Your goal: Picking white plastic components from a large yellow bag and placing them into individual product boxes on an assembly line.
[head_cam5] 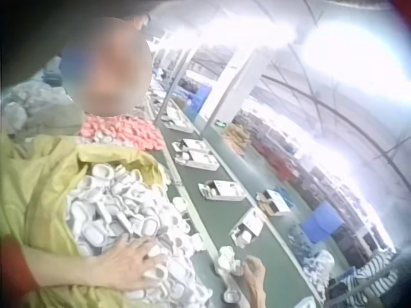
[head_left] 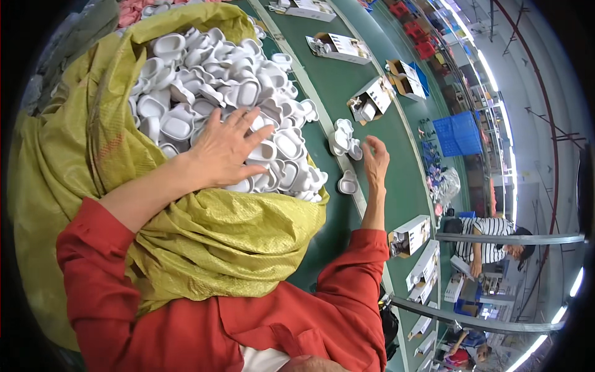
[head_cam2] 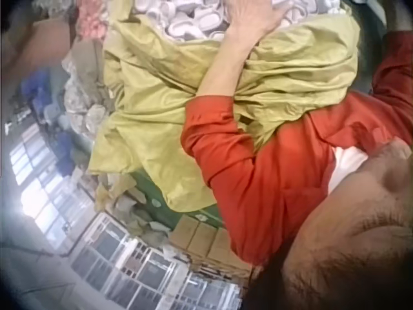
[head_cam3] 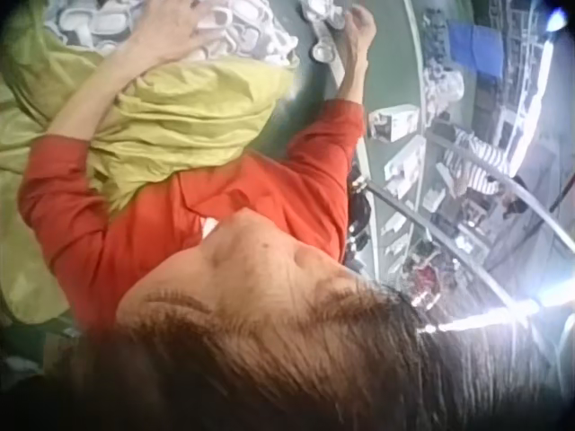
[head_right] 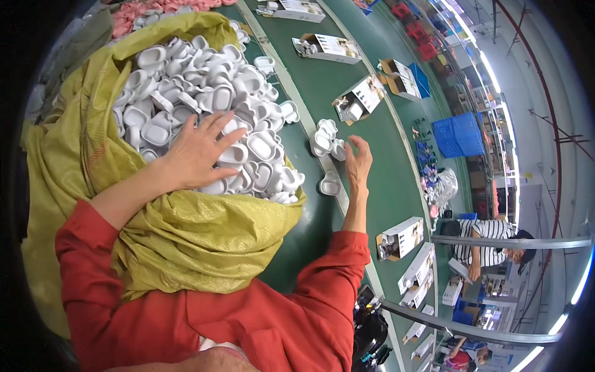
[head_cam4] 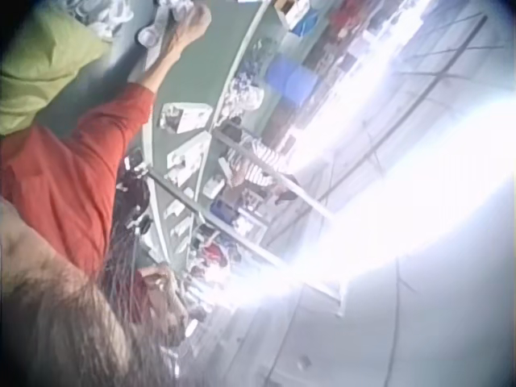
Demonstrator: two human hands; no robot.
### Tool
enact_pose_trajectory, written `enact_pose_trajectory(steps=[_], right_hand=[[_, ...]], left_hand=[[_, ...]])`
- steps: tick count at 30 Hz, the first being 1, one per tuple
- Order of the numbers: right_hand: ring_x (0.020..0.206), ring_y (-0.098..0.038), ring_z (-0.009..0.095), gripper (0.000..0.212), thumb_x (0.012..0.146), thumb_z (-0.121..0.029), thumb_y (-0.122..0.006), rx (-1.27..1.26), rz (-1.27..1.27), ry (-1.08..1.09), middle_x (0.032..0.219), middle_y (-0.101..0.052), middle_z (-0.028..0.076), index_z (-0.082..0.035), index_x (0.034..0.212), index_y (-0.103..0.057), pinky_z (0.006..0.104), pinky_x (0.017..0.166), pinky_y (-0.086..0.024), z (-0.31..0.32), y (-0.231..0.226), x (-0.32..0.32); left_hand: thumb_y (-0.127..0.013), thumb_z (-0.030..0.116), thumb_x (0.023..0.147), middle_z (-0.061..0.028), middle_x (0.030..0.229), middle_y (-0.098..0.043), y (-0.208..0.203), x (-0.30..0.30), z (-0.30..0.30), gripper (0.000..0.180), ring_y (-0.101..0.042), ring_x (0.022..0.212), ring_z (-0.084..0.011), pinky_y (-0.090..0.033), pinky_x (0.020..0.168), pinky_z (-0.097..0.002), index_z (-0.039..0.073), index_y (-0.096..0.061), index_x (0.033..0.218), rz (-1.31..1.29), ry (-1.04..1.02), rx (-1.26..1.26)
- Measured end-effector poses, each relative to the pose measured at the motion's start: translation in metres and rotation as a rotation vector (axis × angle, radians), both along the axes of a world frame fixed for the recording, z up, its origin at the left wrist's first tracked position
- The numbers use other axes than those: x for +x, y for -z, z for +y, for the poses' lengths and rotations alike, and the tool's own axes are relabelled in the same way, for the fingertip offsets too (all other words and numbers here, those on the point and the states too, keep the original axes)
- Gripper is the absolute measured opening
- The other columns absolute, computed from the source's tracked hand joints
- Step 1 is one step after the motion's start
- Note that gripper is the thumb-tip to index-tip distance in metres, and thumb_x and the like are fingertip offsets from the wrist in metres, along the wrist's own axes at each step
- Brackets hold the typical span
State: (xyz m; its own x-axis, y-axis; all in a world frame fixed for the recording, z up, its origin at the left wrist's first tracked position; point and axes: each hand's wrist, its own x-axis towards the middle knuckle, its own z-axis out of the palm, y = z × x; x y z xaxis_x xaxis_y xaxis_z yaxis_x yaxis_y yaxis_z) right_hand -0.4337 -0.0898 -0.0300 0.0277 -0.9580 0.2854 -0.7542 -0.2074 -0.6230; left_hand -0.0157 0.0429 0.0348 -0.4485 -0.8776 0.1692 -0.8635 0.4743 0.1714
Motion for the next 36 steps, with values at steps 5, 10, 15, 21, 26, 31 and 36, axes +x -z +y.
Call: enact_pose_trajectory(steps=[5,10,15,21,26,31,36], right_hand=[[0.119,-0.057,0.032,0.030,0.082,-0.021,-0.075,-0.011,0.349,-0.030,0.127,-0.063,0.011,-0.007,0.107,-0.068,0.0440,0.100,-0.042,0.050,-0.009,-0.007],[0.120,-0.054,0.032,0.017,0.082,-0.022,-0.075,-0.060,0.439,0.010,0.128,-0.062,0.009,-0.007,0.088,-0.073,0.0472,0.100,-0.039,0.046,0.015,-0.015],[0.123,-0.053,0.031,0.019,0.084,-0.025,-0.074,-0.131,0.348,0.128,0.130,-0.061,0.011,-0.008,0.092,-0.074,0.0465,0.102,-0.037,0.011,0.001,-0.029],[0.122,-0.055,0.032,0.015,0.084,-0.027,-0.072,-0.169,0.643,0.183,0.130,-0.060,0.010,-0.013,0.090,-0.076,0.0494,0.098,-0.042,-0.043,-0.003,-0.061],[0.119,-0.056,0.035,0.028,0.083,-0.013,-0.070,-0.283,0.502,0.425,0.127,-0.059,0.014,-0.003,0.109,-0.067,0.0422,0.097,-0.046,-0.024,0.007,-0.085],[0.113,-0.061,0.030,0.022,0.081,-0.009,-0.074,0.139,0.115,-0.060,0.124,-0.064,0.015,-0.002,0.100,-0.065,0.0387,0.091,-0.050,0.059,0.003,-0.038],[0.119,-0.056,0.036,0.020,0.082,-0.014,-0.076,-0.055,0.212,0.067,0.126,-0.062,0.018,-0.002,0.091,-0.064,0.0442,0.101,-0.045,0.082,0.021,-0.042]], left_hand=[[-0.068,0.051,0.085,-0.0220,0.152,-0.035,0.000,0.005,-0.001,0.077,-0.038,0.136,-0.0361,-0.030,0.106,-0.0563,0.013,-0.043,0.146,0.015,0.012,-0.045],[-0.069,0.051,0.084,-0.0210,0.152,-0.035,0.002,0.005,0.001,0.077,-0.039,0.135,-0.0359,-0.031,0.105,-0.0564,0.012,-0.044,0.145,0.027,0.033,-0.061],[-0.071,0.048,0.083,-0.0189,0.153,-0.035,0.006,0.007,0.002,0.075,-0.039,0.135,-0.0358,-0.032,0.105,-0.0569,0.011,-0.045,0.144,0.056,0.048,-0.068],[-0.073,0.046,0.082,-0.0189,0.153,-0.034,0.004,0.007,0.002,0.075,-0.038,0.136,-0.0357,-0.032,0.105,-0.0574,0.010,-0.046,0.143,0.062,0.043,-0.065],[-0.072,0.045,0.083,-0.0203,0.151,-0.036,0.002,0.004,-0.002,0.073,-0.038,0.136,-0.0357,-0.031,0.106,-0.0573,0.009,-0.047,0.141,0.093,0.059,-0.062],[-0.066,0.051,0.087,-0.0219,0.148,-0.041,0.007,0.012,0.001,0.070,-0.042,0.135,-0.0368,-0.033,0.105,-0.0589,0.010,-0.050,0.141,0.041,0.028,-0.097],[-0.069,0.049,0.085,-0.0208,0.150,-0.038,0.007,0.007,0.000,0.071,-0.040,0.136,-0.0363,-0.032,0.106,-0.0581,0.010,-0.048,0.141,0.052,0.040,-0.095]])
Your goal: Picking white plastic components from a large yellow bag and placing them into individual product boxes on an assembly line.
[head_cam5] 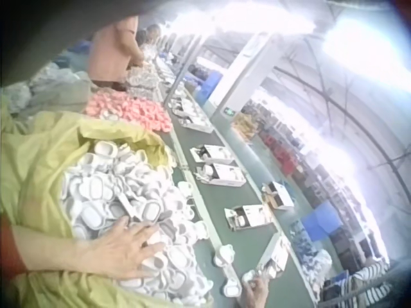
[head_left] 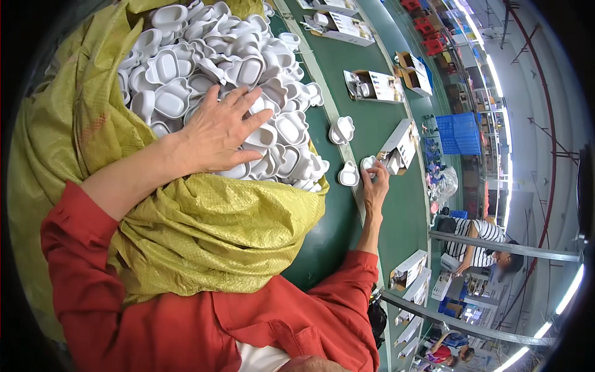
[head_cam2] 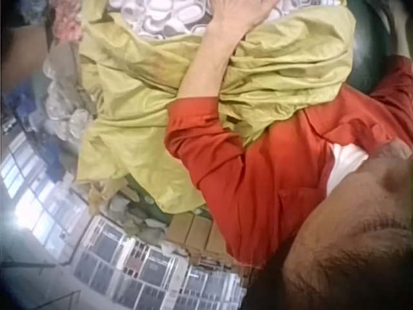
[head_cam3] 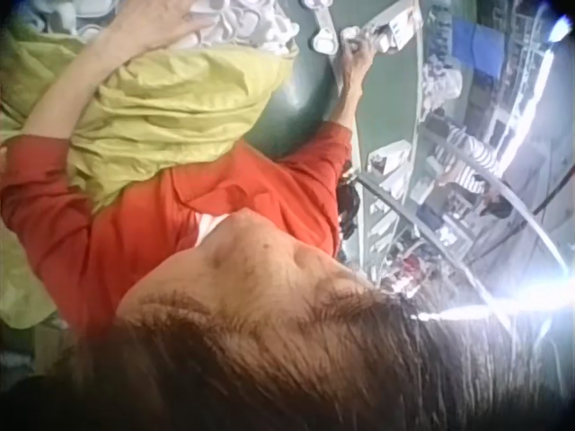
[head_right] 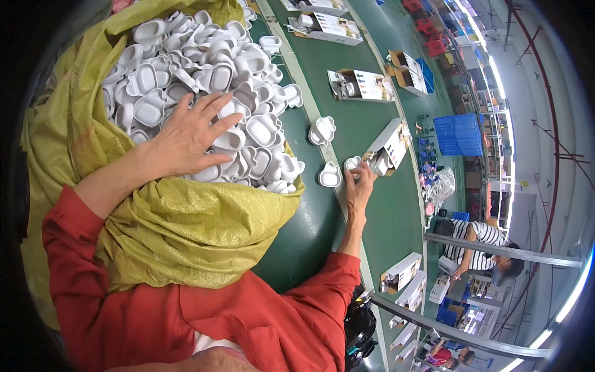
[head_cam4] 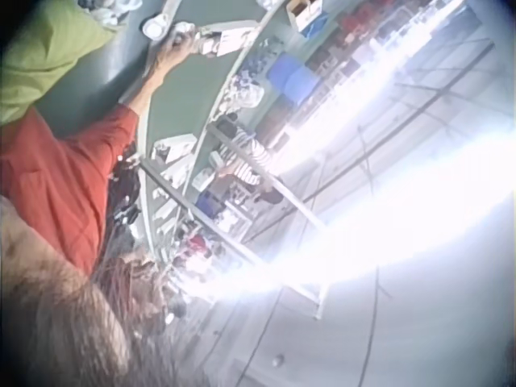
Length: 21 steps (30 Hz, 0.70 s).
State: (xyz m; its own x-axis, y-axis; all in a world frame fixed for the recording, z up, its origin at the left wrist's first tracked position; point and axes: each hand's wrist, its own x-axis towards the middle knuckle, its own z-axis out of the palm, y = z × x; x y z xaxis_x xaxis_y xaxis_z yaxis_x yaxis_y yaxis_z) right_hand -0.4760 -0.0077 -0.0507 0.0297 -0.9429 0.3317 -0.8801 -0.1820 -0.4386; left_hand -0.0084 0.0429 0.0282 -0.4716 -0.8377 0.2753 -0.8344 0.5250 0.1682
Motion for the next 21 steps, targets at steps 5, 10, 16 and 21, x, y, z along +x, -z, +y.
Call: enact_pose_trajectory(steps=[5,10,16,21], right_hand=[[0.121,-0.055,0.037,0.018,0.080,-0.015,-0.078,-0.166,-0.026,-0.063,0.128,-0.061,0.019,-0.002,0.086,-0.067,0.0453,0.104,-0.040,-0.063,-0.013,0.040],[0.120,-0.055,0.038,0.022,0.080,-0.029,-0.078,-0.162,0.138,-0.077,0.130,-0.061,0.017,-0.009,0.087,-0.073,0.0476,0.101,-0.042,-0.144,-0.027,0.069],[0.110,-0.059,0.036,0.026,0.085,-0.031,-0.070,-0.203,0.378,0.290,0.114,-0.063,0.015,-0.006,0.093,-0.070,0.0491,0.091,-0.044,-0.174,-0.016,0.041],[0.104,-0.061,0.024,0.030,0.082,-0.016,-0.078,0.012,-0.333,-0.030,0.124,-0.062,0.013,-0.001,0.106,-0.068,0.0377,0.092,-0.050,-0.109,-0.029,0.047]], left_hand=[[-0.071,0.046,0.084,-0.0208,0.150,-0.038,0.001,0.002,0.002,0.072,-0.039,0.135,-0.0365,-0.031,0.106,-0.0562,0.010,-0.048,0.141,-0.005,-0.008,0.034],[-0.071,0.047,0.084,-0.0208,0.151,-0.037,-0.005,0.003,0.003,0.072,-0.039,0.136,-0.0365,-0.031,0.107,-0.0571,0.010,-0.048,0.141,-0.005,-0.022,0.072],[-0.070,0.048,0.085,-0.0205,0.151,-0.037,-0.006,0.002,0.001,0.071,-0.039,0.138,-0.0364,-0.032,0.108,-0.0582,0.010,-0.050,0.141,0.006,-0.015,0.069],[-0.070,0.048,0.085,-0.0207,0.151,-0.038,-0.008,0.000,-0.001,0.071,-0.039,0.137,-0.0366,-0.032,0.108,-0.0571,0.010,-0.050,0.141,-0.014,-0.014,0.098]])
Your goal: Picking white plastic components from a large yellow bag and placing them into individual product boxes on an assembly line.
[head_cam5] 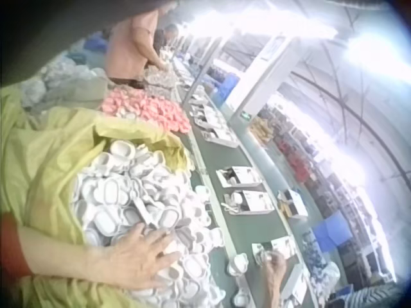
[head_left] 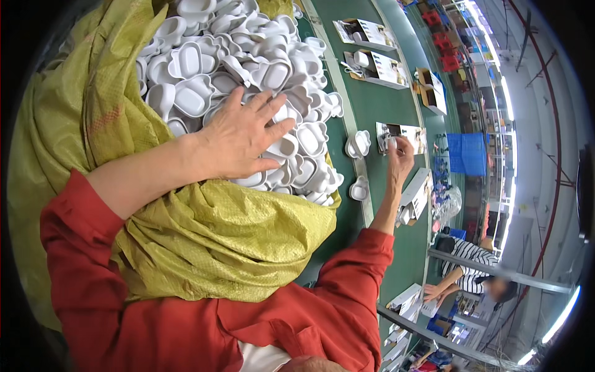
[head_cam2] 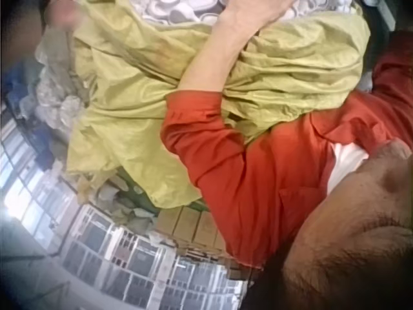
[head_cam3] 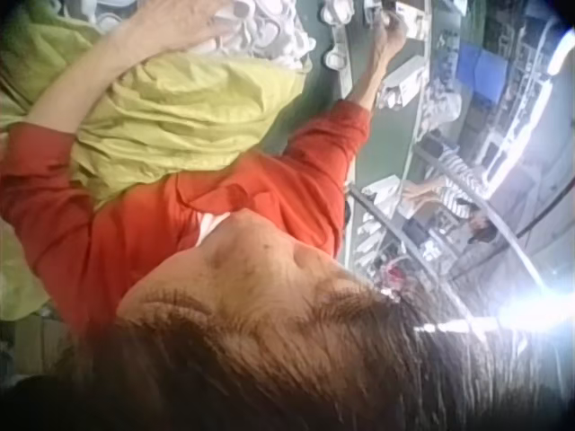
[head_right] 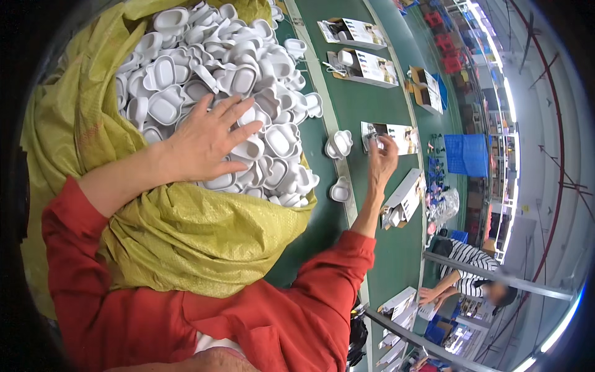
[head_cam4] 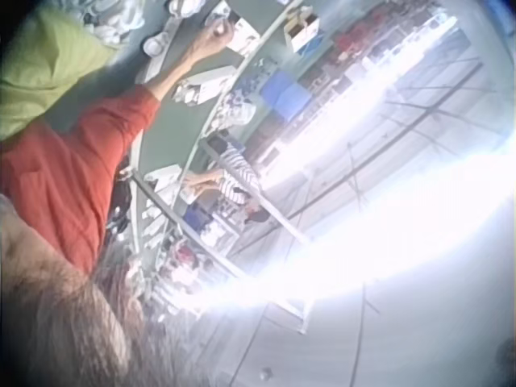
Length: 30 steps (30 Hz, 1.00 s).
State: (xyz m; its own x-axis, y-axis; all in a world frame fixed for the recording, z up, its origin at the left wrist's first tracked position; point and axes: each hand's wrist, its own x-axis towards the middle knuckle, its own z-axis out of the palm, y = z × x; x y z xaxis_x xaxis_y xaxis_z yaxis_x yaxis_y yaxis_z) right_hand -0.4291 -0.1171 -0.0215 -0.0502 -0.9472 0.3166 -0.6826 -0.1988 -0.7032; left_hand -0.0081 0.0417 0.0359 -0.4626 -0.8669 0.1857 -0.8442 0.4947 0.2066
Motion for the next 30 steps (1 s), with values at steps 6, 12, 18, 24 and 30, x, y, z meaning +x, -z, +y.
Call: enact_pose_trajectory(steps=[6,12,18,24,30], right_hand=[[0.121,-0.056,0.033,0.019,0.080,-0.016,-0.079,-0.061,0.402,-0.229,0.127,-0.061,0.015,-0.003,0.088,-0.067,0.0431,0.103,-0.042,0.054,0.010,0.051],[0.122,-0.053,0.034,0.019,0.079,-0.021,-0.079,-0.154,0.375,-0.176,0.130,-0.059,0.014,-0.007,0.088,-0.071,0.0471,0.102,-0.038,0.003,-0.001,0.077],[0.124,-0.053,0.036,0.023,0.080,-0.033,-0.075,-0.046,0.580,0.069,0.132,-0.060,0.012,-0.011,0.083,-0.077,0.0507,0.102,-0.037,-0.081,-0.002,0.075],[0.115,-0.058,0.035,0.023,0.089,-0.026,-0.070,-0.274,0.443,0.064,0.124,-0.061,0.016,-0.004,0.096,-0.070,0.0466,0.096,-0.045,-0.059,0.001,0.043],[0.110,-0.058,0.033,0.030,0.081,-0.033,-0.079,-0.003,0.670,-0.290,0.113,-0.064,0.012,-0.007,0.089,-0.069,0.0454,0.096,-0.042,0.036,-0.006,0.105]], left_hand=[[-0.069,0.049,0.085,-0.0202,0.152,-0.036,0.003,0.002,0.002,0.072,-0.038,0.137,-0.0371,-0.031,0.107,-0.0553,0.011,-0.049,0.142,-0.008,0.001,-0.016],[-0.069,0.049,0.085,-0.0208,0.152,-0.037,0.002,0.001,0.002,0.071,-0.038,0.138,-0.0375,-0.031,0.108,-0.0588,0.011,-0.049,0.142,0.001,-0.001,0.022],[-0.068,0.050,0.086,-0.0217,0.150,-0.039,-0.002,0.000,0.002,0.070,-0.038,0.138,-0.0378,-0.033,0.107,-0.0587,0.011,-0.051,0.140,0.004,0.019,-0.009],[-0.068,0.051,0.086,-0.0218,0.150,-0.040,-0.003,0.001,0.000,0.070,-0.039,0.137,-0.0383,-0.034,0.106,-0.0588,0.011,-0.052,0.140,0.001,0.008,0.001],[-0.067,0.050,0.087,-0.0212,0.151,-0.038,0.004,0.007,0.003,0.069,-0.038,0.138,-0.0377,-0.033,0.107,-0.0566,0.011,-0.050,0.141,-0.013,-0.012,0.001]])
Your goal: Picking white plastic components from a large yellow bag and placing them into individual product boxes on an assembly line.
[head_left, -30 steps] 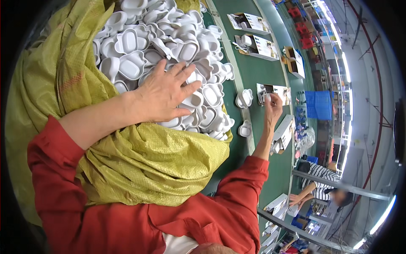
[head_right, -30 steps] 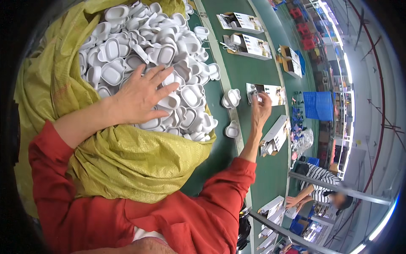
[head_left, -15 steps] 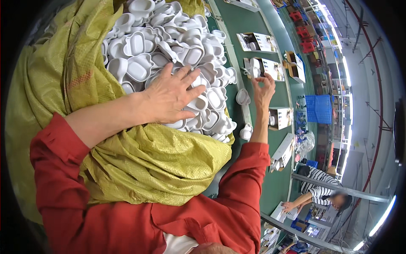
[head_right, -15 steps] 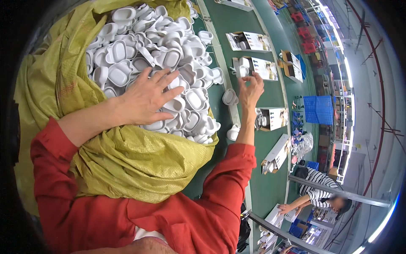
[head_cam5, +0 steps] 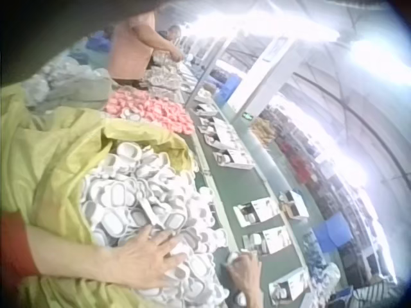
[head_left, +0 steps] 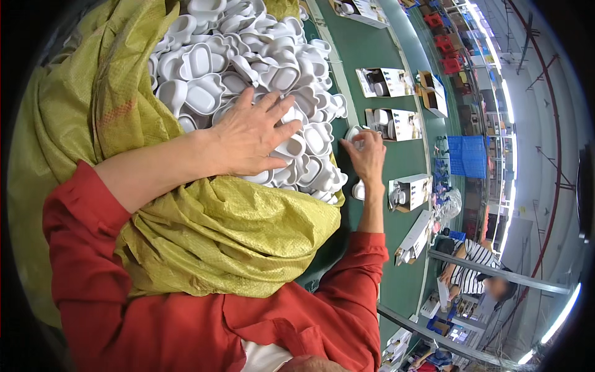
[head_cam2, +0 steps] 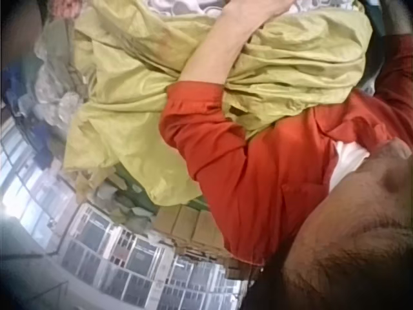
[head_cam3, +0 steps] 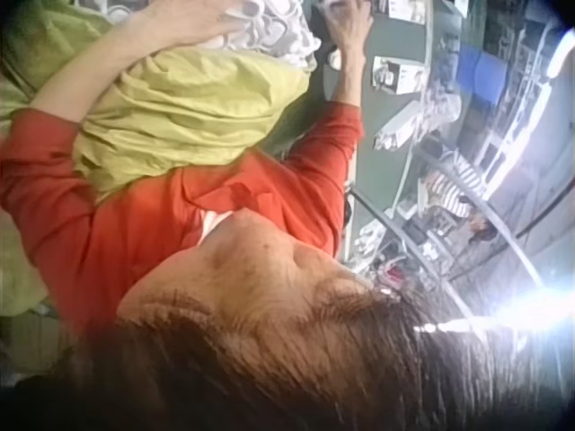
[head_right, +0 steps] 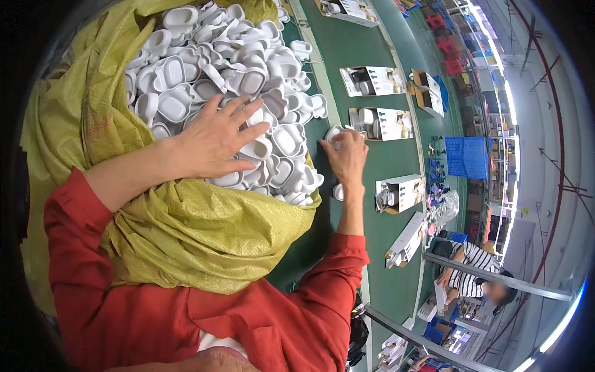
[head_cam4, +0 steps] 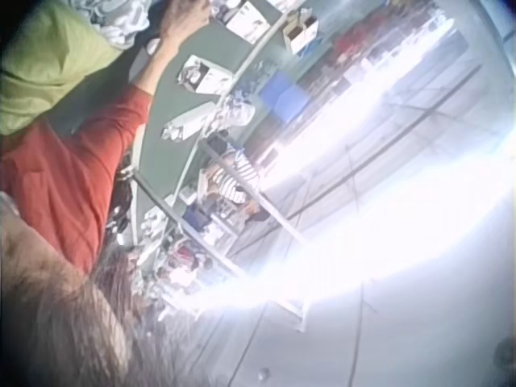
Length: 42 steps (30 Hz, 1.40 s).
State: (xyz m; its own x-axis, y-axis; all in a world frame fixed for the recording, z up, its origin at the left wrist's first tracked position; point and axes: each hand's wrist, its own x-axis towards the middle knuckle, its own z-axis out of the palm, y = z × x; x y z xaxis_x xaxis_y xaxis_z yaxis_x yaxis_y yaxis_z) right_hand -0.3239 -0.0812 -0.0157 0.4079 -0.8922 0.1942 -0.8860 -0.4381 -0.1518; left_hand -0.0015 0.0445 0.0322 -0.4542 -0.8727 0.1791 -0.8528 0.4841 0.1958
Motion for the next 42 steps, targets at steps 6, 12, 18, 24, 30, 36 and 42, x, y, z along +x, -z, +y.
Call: enact_pose_trajectory(steps=[6,12,18,24,30,36,42], right_hand=[[0.117,-0.055,0.032,0.014,0.079,-0.019,-0.078,-0.235,-0.136,0.004,0.120,-0.063,0.010,-0.008,0.085,-0.071,0.0480,0.101,-0.035,-0.050,0.009,-0.022],[0.118,-0.054,0.034,0.019,0.080,-0.029,-0.076,-0.237,-0.015,0.221,0.125,-0.063,0.010,-0.013,0.088,-0.075,0.0514,0.100,-0.037,-0.120,0.009,-0.045],[0.118,-0.055,0.035,0.029,0.080,-0.028,-0.070,-0.502,0.029,0.501,0.119,-0.064,0.013,-0.010,0.102,-0.071,0.0541,0.099,-0.036,-0.116,0.019,-0.087],[0.112,-0.056,0.037,0.021,0.087,-0.013,-0.072,-0.237,-0.375,0.253,0.114,-0.060,0.021,-0.001,0.103,-0.064,0.0451,0.099,-0.042,0.008,0.006,-0.079],[0.116,-0.053,0.039,0.029,0.085,-0.013,-0.076,-0.247,-0.289,0.255,0.118,-0.057,0.020,-0.001,0.106,-0.061,0.0472,0.101,-0.042,0.135,0.026,-0.073],[0.112,-0.055,0.040,0.031,0.083,-0.012,-0.078,-0.223,-0.341,0.195,0.119,-0.059,0.021,0.000,0.104,-0.058,0.0472,0.097,-0.045,0.125,0.043,-0.058],[0.122,-0.054,0.043,0.025,0.085,-0.001,-0.070,-0.144,-0.416,0.062,0.128,-0.058,0.025,0.003,0.107,-0.058,0.0463,0.103,-0.044,0.070,0.062,-0.038]], left_hand=[[-0.068,0.050,0.085,-0.0215,0.150,-0.039,-0.001,-0.007,-0.002,0.070,-0.039,0.137,-0.0372,-0.033,0.106,-0.0562,0.010,-0.051,0.140,0.012,0.029,-0.018],[-0.069,0.051,0.085,-0.0215,0.149,-0.040,-0.002,-0.007,-0.002,0.070,-0.039,0.137,-0.0374,-0.034,0.105,-0.0561,0.010,-0.052,0.139,0.018,0.027,-0.029],[-0.065,0.055,0.086,-0.0230,0.149,-0.042,-0.004,-0.007,-0.004,0.069,-0.042,0.135,-0.0377,-0.034,0.104,-0.0573,0.012,-0.052,0.138,-0.004,0.041,-0.078],[-0.059,0.055,0.090,-0.0230,0.153,-0.036,-0.009,-0.005,-0.002,0.070,-0.037,0.138,-0.0394,-0.032,0.108,-0.0591,0.012,-0.049,0.144,-0.083,0.013,0.053],[-0.059,0.062,0.087,-0.0249,0.154,-0.035,-0.011,-0.004,0.001,0.077,-0.037,0.138,-0.0429,-0.034,0.103,-0.0612,0.012,-0.049,0.145,-0.129,0.038,0.011],[-0.058,0.064,0.086,-0.0257,0.155,-0.033,-0.007,-0.005,0.002,0.080,-0.039,0.137,-0.0431,-0.036,0.101,-0.0600,0.012,-0.048,0.146,-0.143,0.055,0.027],[-0.058,0.064,0.086,-0.0255,0.157,-0.029,-0.023,-0.010,-0.003,0.085,-0.033,0.142,-0.0433,-0.034,0.104,-0.0622,0.013,-0.039,0.151,-0.213,0.095,0.117]])
